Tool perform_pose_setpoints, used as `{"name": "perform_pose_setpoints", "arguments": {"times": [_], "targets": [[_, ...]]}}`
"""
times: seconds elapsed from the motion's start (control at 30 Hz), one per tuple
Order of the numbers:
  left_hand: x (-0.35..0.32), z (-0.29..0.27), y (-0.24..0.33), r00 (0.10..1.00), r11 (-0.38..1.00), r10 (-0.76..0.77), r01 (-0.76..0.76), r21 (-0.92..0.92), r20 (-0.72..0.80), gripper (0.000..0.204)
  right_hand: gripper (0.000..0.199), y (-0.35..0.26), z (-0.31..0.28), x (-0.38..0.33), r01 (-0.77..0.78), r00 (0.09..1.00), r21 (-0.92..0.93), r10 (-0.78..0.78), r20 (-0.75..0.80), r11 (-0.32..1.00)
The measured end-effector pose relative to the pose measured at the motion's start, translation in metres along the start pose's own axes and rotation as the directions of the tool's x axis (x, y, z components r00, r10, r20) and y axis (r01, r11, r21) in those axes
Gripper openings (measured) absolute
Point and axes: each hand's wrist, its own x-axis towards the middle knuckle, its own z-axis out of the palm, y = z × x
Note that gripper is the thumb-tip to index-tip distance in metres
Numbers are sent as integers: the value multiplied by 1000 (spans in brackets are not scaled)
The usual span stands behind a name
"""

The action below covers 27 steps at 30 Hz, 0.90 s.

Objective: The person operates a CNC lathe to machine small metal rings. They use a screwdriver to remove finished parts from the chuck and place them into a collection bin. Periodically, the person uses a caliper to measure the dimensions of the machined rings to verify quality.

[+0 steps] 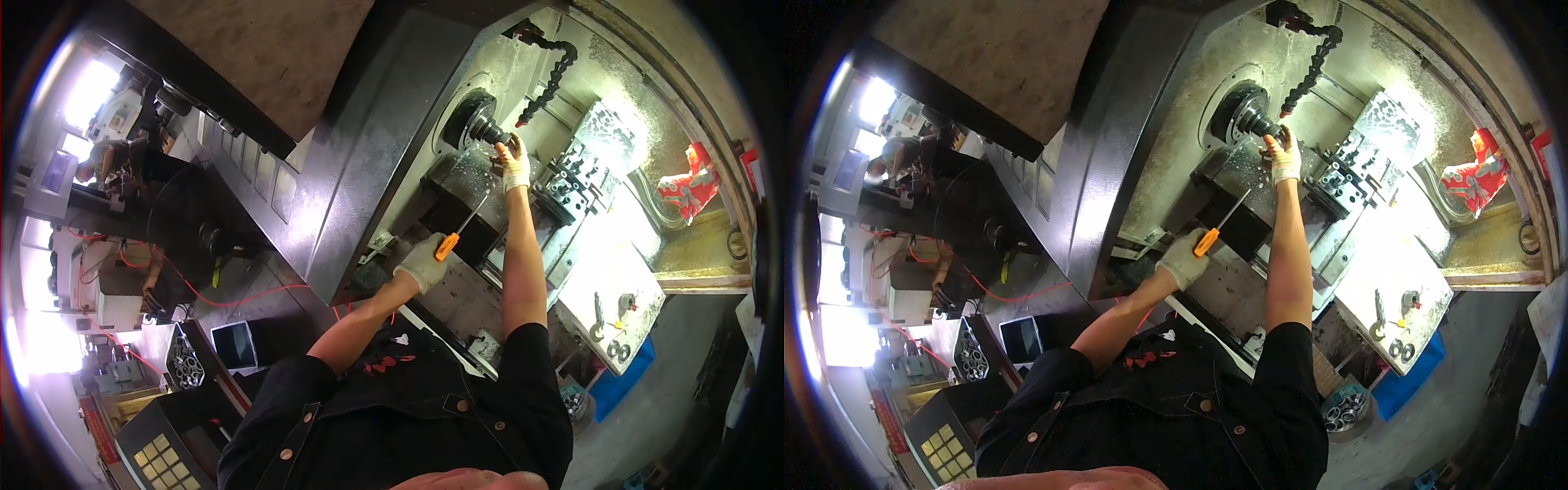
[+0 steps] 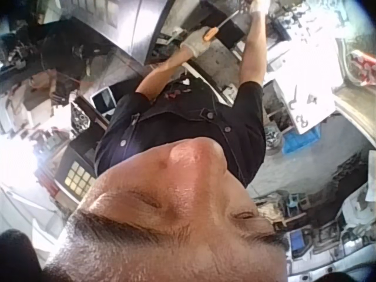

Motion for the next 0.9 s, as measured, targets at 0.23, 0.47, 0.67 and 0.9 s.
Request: {"name": "perform_pose_setpoints", "arguments": {"times": [0.23,0.47,0.67,0.9], "targets": [[-23,-7,-11,998,998,-45,46,-34,50,42,54,5,-9,11,139,986,-77,-131,105,987],[-20,-10,-7,998,987,53,-48,-155,29,43,57,10,-9,11,215,968,24,-216,129,976],[-25,-15,-13,996,981,-4,22,-194,94,42,58,12,-10,10,273,952,-38,-265,156,961],[-55,-11,-16,977,973,213,-211,-93,16,40,63,6,-10,9,233,971,-231,-214,104,945]]}}
